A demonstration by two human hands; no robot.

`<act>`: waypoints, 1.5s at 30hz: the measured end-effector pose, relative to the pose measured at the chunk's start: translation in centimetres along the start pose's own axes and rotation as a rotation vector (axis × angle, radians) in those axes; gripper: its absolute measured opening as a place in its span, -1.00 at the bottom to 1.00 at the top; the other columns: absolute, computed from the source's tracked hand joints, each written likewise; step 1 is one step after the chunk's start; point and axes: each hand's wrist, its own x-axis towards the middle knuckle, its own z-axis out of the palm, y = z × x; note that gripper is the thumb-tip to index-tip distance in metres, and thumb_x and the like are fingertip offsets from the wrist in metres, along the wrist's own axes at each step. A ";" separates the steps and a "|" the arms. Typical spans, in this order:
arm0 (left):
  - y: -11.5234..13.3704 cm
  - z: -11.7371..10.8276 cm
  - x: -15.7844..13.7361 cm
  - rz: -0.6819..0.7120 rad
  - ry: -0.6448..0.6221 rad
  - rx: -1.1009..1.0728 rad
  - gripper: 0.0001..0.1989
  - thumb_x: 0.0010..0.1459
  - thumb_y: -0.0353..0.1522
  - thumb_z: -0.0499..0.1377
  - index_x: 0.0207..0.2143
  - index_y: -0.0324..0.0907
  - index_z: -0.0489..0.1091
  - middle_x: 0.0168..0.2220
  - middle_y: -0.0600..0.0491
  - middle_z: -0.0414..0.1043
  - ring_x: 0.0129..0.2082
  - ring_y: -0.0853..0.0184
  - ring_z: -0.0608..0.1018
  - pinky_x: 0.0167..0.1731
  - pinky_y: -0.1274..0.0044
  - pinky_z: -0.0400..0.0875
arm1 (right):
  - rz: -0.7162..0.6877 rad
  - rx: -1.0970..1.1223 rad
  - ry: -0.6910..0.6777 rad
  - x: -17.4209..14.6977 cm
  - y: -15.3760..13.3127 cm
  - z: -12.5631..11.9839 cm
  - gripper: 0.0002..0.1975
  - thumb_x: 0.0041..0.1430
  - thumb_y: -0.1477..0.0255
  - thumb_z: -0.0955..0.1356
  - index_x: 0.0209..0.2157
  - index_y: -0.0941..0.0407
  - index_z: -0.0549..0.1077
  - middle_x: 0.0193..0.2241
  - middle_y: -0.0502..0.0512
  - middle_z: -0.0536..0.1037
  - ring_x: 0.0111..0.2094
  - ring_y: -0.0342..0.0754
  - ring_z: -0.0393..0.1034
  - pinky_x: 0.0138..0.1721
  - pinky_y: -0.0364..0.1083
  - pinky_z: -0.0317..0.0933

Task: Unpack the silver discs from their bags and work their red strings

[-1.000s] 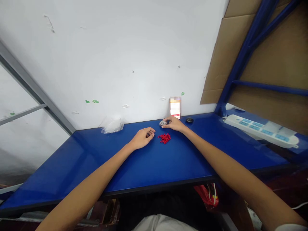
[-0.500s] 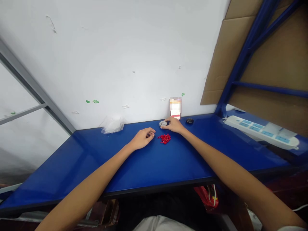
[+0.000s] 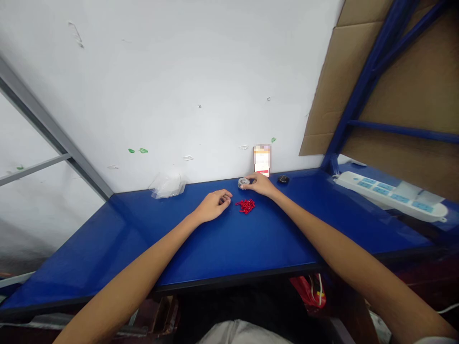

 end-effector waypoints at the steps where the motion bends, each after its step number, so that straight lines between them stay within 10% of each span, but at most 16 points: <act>1: 0.0 0.0 0.0 0.001 0.001 0.002 -0.74 0.35 -0.33 0.15 0.02 -0.14 0.52 -0.10 -0.05 0.64 -0.16 0.26 0.66 -0.12 0.43 0.58 | 0.002 -0.007 -0.004 0.0 0.0 0.0 -0.57 0.01 0.10 0.60 -0.11 0.01 0.75 -0.15 0.05 0.70 -0.26 0.02 0.49 -0.23 -0.06 0.28; 33: 1.3 0.1 -0.5 0.047 0.077 0.064 -0.71 0.42 -0.30 0.11 0.10 -0.11 0.49 -0.04 -0.05 0.59 -0.09 0.21 0.62 -0.03 0.33 0.57 | -0.015 -0.042 -0.037 0.1 0.1 0.3 -0.55 0.01 0.19 0.62 -0.06 0.07 0.70 -0.14 0.11 0.71 -0.23 0.03 0.54 -0.14 -0.03 0.37; 45: 5.4 2.2 -1.8 0.209 -0.357 0.331 -0.33 0.46 0.09 0.00 0.54 0.26 0.04 0.61 0.07 -0.25 0.58 -0.13 -0.11 0.48 -0.09 -0.04 | -0.148 -0.239 -0.043 0.0 -0.3 0.5 -0.64 0.09 0.14 0.58 -0.18 0.09 0.68 -0.19 0.14 0.67 -0.19 0.06 0.54 -0.15 -0.07 0.32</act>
